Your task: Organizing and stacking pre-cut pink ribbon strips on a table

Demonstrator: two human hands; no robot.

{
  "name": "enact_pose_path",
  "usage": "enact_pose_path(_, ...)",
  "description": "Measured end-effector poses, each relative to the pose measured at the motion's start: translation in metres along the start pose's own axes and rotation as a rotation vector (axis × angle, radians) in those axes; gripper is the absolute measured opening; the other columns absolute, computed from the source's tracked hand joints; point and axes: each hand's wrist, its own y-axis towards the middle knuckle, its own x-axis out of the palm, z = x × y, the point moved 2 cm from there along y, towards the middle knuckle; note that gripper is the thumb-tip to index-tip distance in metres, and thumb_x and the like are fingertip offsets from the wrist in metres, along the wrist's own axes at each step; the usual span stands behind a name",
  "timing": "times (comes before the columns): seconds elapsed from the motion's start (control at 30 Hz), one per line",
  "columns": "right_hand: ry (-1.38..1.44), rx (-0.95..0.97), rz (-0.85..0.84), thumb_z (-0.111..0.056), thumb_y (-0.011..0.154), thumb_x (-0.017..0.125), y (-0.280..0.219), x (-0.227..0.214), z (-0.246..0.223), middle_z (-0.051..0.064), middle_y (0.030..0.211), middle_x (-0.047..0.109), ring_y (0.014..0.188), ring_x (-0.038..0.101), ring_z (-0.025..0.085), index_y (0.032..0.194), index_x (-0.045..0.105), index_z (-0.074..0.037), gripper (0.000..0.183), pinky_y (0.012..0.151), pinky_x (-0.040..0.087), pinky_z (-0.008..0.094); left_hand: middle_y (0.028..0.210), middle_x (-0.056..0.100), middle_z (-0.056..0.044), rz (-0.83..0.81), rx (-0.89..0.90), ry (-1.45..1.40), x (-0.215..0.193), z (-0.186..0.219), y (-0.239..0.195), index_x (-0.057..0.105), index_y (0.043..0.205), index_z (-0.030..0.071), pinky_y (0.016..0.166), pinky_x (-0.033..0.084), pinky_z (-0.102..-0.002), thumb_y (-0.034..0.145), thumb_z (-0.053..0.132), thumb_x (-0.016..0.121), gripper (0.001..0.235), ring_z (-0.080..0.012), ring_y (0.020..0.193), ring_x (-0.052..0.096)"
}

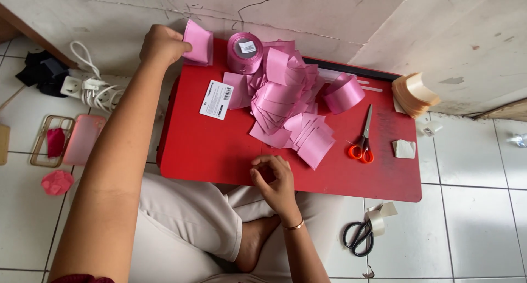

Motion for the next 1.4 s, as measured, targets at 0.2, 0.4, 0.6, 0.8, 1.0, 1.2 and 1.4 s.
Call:
enact_pose_path(0.2,-0.047,-0.009,0.021,-0.015,0.078,0.075,0.001,0.000,-0.001,0.001,0.083,0.068,0.075,0.054,0.015,0.096,0.073,-0.010,0.018,0.078,0.044,0.028,0.086,0.077,-0.010,0.107,0.076,0.226,0.021,-0.005,-0.004,0.079,0.104,0.011,0.067,0.054,-0.043,0.078,0.028,0.086,0.032,-0.0264,0.070,0.072)
enact_pose_path(0.4,-0.023,-0.025,0.012,-0.013,0.079,0.075,0.000,-0.001,0.000,0.001,0.082,0.065,0.074,0.053,0.014,0.095,0.073,-0.008,0.016,0.077,0.043,0.027,0.075,0.074,-0.009,0.207,0.207,0.324,0.018,0.002,-0.013,0.079,0.091,0.012,0.070,0.049,-0.047,0.078,0.021,0.080,0.016,-0.0309,0.064,0.068)
enact_pose_path(0.6,-0.018,-0.038,0.017,-0.011,0.079,0.074,0.000,-0.001,0.001,0.002,0.084,0.066,0.075,0.053,0.015,0.093,0.072,-0.008,0.015,0.076,0.043,0.028,0.099,0.064,-0.014,0.291,0.295,0.353,0.023,0.002,-0.017,0.076,0.115,0.010,0.068,0.043,-0.051,0.085,0.032,0.081,0.038,-0.0309,0.075,0.063)
enact_pose_path(0.8,-0.031,-0.030,0.018,-0.010,0.081,0.073,-0.002,0.000,0.003,0.002,0.083,0.065,0.075,0.054,0.017,0.095,0.071,-0.007,0.014,0.074,0.047,0.028,0.126,0.054,-0.011,0.376,0.526,0.126,0.023,0.030,-0.122,0.065,0.125,0.014,0.073,0.055,-0.041,0.086,0.025,0.079,0.044,-0.0295,0.103,0.059)
enact_pose_path(1.0,0.188,0.016,0.189,0.000,0.091,0.070,-0.008,-0.022,0.039,0.011,0.087,0.071,0.084,0.063,0.020,0.097,0.072,-0.004,0.008,0.082,0.051,0.036,0.136,0.046,-0.031,0.154,0.606,-0.444,0.042,0.028,-0.226,0.059,0.136,0.003,0.100,0.049,-0.060,0.080,0.009,0.075,0.058,-0.0570,0.122,0.053)
enact_pose_path(1.2,-0.616,-0.276,0.339,-0.026,0.081,0.086,0.010,-0.069,0.050,0.007,0.126,0.064,0.118,0.056,0.032,0.125,0.066,-0.014,0.050,0.104,0.040,0.044,0.143,0.047,-0.014,0.251,0.652,-0.271,0.098,-0.005,-0.239,0.059,0.138,0.018,0.096,0.053,-0.047,0.078,0.014,0.076,0.062,-0.0338,0.115,0.061)
enact_pose_path(1.4,-0.733,-0.131,0.235,-0.025,0.087,0.077,0.003,-0.062,0.063,0.014,0.130,0.065,0.128,0.055,0.033,0.141,0.060,-0.009,0.059,0.106,0.035,0.048,0.145,0.045,-0.012,0.217,0.640,-0.333,0.095,-0.010,-0.239,0.056,0.140,0.019,0.095,0.053,-0.049,0.084,0.013,0.072,0.058,-0.0331,0.114,0.061)
